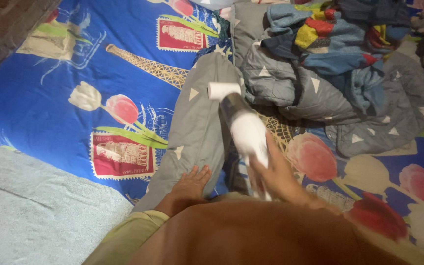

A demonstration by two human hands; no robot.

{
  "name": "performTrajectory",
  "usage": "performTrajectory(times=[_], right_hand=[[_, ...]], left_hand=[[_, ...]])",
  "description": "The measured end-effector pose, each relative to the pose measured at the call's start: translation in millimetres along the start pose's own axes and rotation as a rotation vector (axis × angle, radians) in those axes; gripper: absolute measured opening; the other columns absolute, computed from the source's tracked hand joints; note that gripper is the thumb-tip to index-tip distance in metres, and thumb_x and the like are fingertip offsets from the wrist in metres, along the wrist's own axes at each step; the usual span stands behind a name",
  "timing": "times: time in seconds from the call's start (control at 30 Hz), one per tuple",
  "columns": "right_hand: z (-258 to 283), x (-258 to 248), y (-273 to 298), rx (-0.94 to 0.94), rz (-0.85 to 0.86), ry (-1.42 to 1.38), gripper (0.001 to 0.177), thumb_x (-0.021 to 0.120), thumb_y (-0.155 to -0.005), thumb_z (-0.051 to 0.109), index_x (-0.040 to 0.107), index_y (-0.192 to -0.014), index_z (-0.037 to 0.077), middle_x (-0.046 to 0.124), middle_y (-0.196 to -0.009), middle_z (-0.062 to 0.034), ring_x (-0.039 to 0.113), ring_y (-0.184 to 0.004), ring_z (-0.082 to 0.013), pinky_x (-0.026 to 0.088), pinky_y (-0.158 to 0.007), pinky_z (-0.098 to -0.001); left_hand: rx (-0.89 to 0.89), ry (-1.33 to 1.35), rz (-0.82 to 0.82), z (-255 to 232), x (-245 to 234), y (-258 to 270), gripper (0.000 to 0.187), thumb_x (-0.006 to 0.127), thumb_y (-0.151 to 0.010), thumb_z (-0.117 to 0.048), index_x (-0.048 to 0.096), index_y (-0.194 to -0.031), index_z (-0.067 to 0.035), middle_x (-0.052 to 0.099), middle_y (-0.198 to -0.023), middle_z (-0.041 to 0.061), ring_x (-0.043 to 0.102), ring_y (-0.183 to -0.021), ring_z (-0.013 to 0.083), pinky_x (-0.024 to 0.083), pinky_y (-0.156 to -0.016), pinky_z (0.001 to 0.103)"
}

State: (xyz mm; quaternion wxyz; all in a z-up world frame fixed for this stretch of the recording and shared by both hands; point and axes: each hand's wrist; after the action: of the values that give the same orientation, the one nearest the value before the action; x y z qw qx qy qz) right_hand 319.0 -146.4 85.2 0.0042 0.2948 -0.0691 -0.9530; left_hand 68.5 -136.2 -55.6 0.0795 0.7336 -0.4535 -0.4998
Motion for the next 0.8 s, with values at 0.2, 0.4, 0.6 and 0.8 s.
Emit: performTrajectory(times=[0.2,0.4,0.6,0.8], right_hand=[[-31.0,13.6,3.5,0.024,-0.069,-0.317,0.086,0.065,-0.091,0.015,0.016,-0.161,0.000,0.040,-0.158,-0.0261,0.041,-0.144,-0.0314,0.035,-0.115,-0.0381],[-9.4,2.6,-90.9,0.352,-0.066,-0.052,0.088,0.063,-0.097,0.020,0.007,-0.164,0.017,0.044,-0.152,-0.0251,0.060,-0.123,-0.0318,0.055,-0.095,-0.0367],[0.7,-16.8,-118.0,0.351,-0.056,-0.267,0.090,0.066,-0.100,0.012,0.011,-0.172,0.015,0.052,-0.141,-0.0456,0.058,-0.107,-0.0578,0.050,-0.068,-0.0524],[-1.4,-24.6,-32.8,0.248,-0.047,-0.108,0.089,0.069,-0.092,0.018,0.016,-0.162,0.008,0.040,-0.154,-0.0248,0.057,-0.124,-0.0359,0.054,-0.093,-0.0395]], left_hand=[[-0.012,-0.020,0.011,-1.1,-6.5,3.2,0.108,0.070,-0.082,-0.056,0.012,-0.164,-0.016,0.005,-0.174,0.002,0.004,-0.159,0.0336,0.016,-0.124,0.060],[-0.050,0.010,0.061,-1.6,-12.9,6.1,0.117,0.072,-0.077,-0.067,0.012,-0.164,-0.017,0.004,-0.174,0.000,0.003,-0.160,0.0319,0.019,-0.123,0.063],[-0.133,0.014,0.116,-12.8,-25.7,18.6,0.118,0.075,-0.074,-0.065,0.010,-0.165,-0.026,0.001,-0.174,-0.010,0.000,-0.161,0.0240,0.019,-0.119,0.074],[-0.214,0.034,0.202,-23.5,-39.5,23.8,0.121,0.081,-0.071,-0.061,0.009,-0.164,-0.032,-0.003,-0.173,-0.017,-0.004,-0.161,0.0192,0.015,-0.117,0.080]])
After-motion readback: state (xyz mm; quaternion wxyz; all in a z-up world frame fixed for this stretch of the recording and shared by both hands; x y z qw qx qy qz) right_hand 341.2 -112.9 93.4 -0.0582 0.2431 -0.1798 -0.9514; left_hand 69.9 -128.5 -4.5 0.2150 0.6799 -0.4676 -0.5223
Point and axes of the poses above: each hand's wrist, its own y-axis away from the middle knuckle, its own x-axis out of the palm, z = x × y
